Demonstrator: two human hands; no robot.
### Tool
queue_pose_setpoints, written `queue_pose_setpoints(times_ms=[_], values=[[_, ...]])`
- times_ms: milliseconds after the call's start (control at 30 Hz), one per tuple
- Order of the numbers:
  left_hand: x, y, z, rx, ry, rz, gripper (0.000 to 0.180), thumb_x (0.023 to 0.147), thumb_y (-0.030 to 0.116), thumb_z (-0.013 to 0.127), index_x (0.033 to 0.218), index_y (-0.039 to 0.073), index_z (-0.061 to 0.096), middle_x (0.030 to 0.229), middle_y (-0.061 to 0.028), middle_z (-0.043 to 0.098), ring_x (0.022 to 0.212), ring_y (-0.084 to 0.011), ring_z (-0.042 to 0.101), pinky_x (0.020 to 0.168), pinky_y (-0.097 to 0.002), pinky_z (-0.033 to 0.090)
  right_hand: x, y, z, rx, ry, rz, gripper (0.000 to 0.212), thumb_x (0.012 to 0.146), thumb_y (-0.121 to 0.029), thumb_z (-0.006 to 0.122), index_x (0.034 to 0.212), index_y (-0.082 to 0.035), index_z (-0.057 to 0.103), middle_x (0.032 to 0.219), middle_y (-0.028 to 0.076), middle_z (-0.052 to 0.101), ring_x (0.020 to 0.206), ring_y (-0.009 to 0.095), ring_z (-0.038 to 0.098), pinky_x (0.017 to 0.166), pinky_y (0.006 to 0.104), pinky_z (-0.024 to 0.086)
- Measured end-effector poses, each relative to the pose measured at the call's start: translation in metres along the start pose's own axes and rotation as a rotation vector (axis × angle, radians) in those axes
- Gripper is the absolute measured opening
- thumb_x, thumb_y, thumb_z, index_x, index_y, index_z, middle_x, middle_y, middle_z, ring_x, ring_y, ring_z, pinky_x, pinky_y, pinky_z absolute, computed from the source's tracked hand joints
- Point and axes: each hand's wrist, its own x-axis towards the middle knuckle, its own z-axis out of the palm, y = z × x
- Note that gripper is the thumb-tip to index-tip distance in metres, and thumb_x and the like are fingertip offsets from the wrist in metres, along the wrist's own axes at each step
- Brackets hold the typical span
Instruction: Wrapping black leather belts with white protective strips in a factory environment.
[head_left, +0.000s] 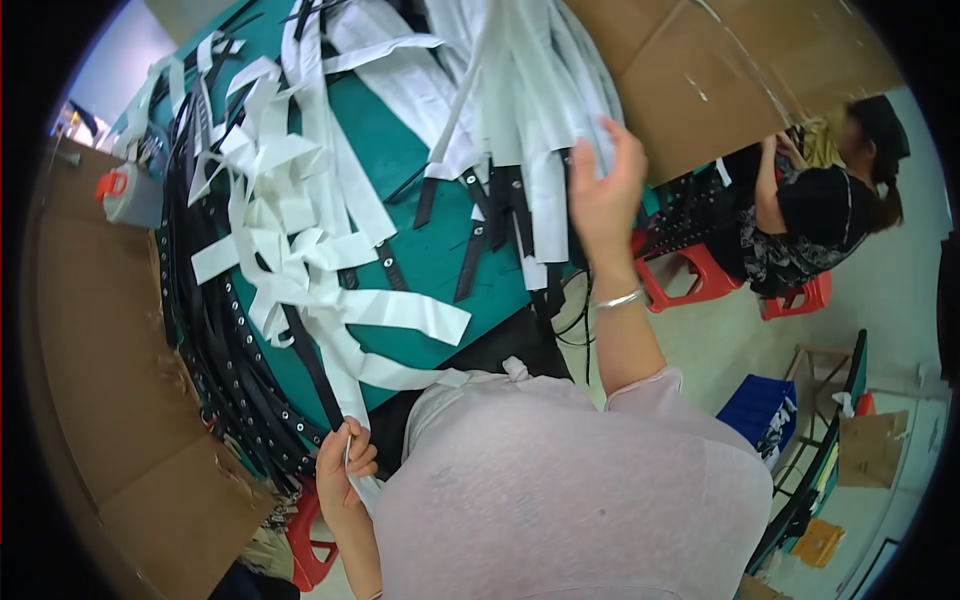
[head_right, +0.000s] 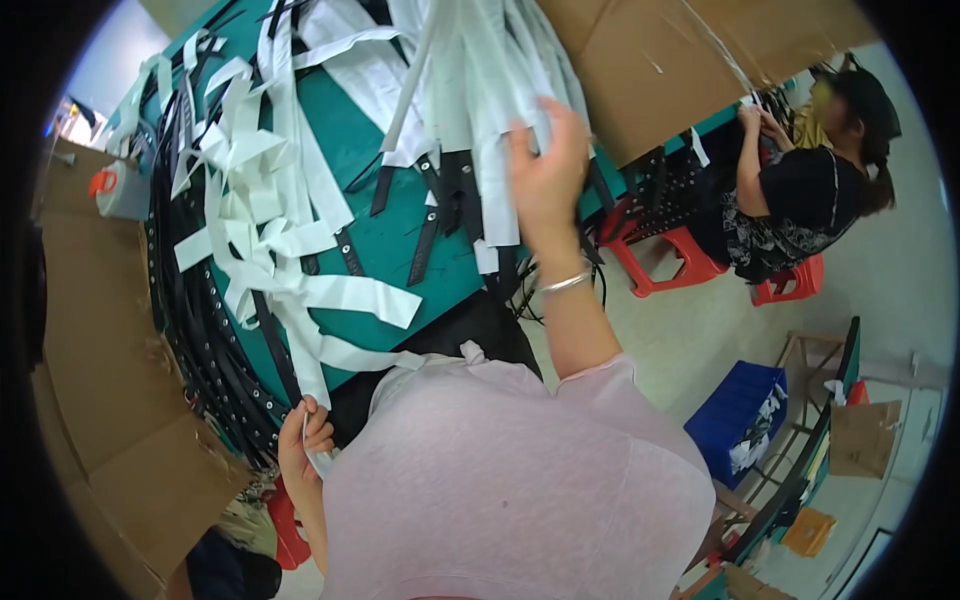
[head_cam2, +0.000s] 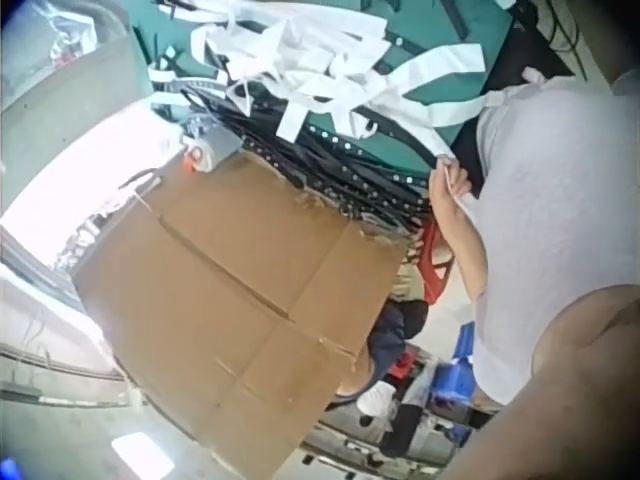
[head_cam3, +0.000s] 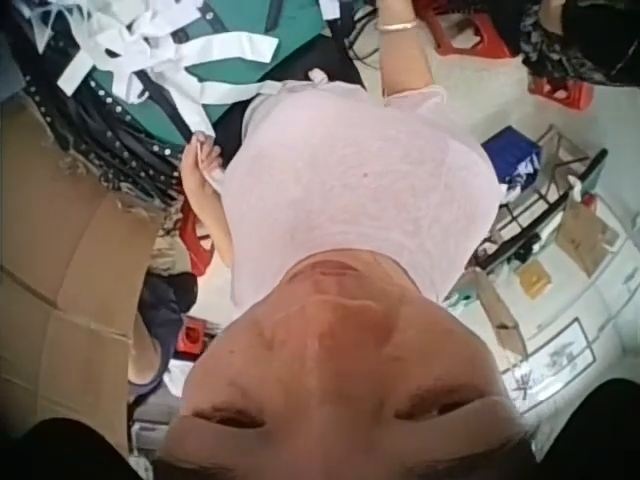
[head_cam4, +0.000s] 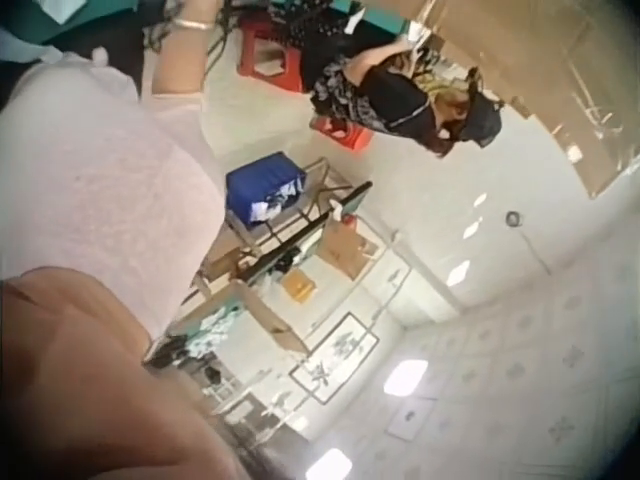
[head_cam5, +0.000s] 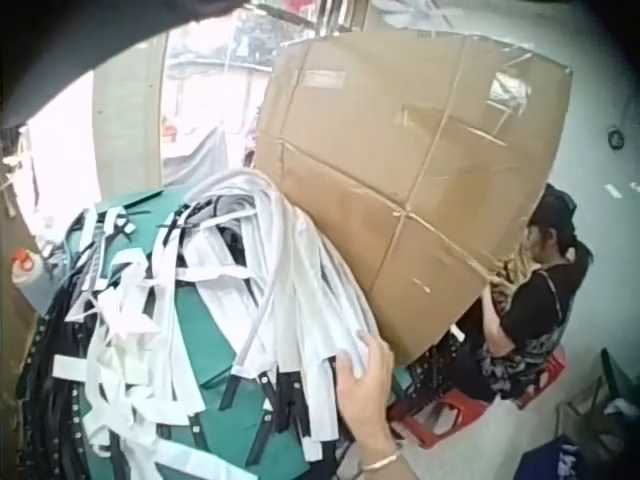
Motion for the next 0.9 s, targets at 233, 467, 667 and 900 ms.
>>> queue_pose_setpoints(times_ms=[233,467,667,900], values=[[0.021,0.001,0.017,-0.156,-0.187,-0.071,0.015,0.098,0.018,0.04,0.098,0.004,0.047,0.064,-0.0006,0.036,0.048,-0.0055,0.032,0.042,-0.0178,0.031,-0.04,0.075,0.022,0.022,-0.444,0.235,0.067,0.086,-0.037,0.057,0.127,0.012,0.035,0.121,0.034,0.046,0.111,0.047,0.047,0.096,0.0459,0.038],[0.016,-0.001,0.025,-0.148,-0.074,0.023,0.016,0.098,0.017,0.04,0.102,0.004,0.047,0.064,0.0001,0.035,0.049,-0.0058,0.03,0.042,-0.0178,0.03,-0.008,0.104,0.011,0.633,-0.096,0.822,0.026,0.094,-0.025,0.043,0.095,0.0,0.052,0.072,0.012,0.061,0.07,0.022,0.063,0.061,0.0339,0.048],[0.004,-0.004,0.038,0.06,0.096,0.118,0.008,0.093,0.013,0.05,0.097,0.006,0.052,0.06,0.0032,0.035,0.047,-0.005,0.031,0.038,-0.0174,0.026,0.023,0.189,0.056,-0.103,-0.281,0.192,0.02,0.081,-0.006,0.046,0.077,0.004,0.063,0.072,0.024,0.061,0.071,0.04,0.061,0.063,0.0471,0.047],[-0.024,-0.009,0.037,0.183,0.058,0.186,0.009,0.088,0.013,0.056,0.086,0.007,0.05,0.06,0.0048,0.034,0.048,-0.0021,0.03,0.04,-0.0164,0.023,0.054,0.225,0.082,-0.564,-0.655,0.313,0.031,0.086,-0.026,0.045,0.093,-0.003,0.064,0.106,0.025,0.061,0.1,0.043,0.057,0.082,0.0511,0.046]])
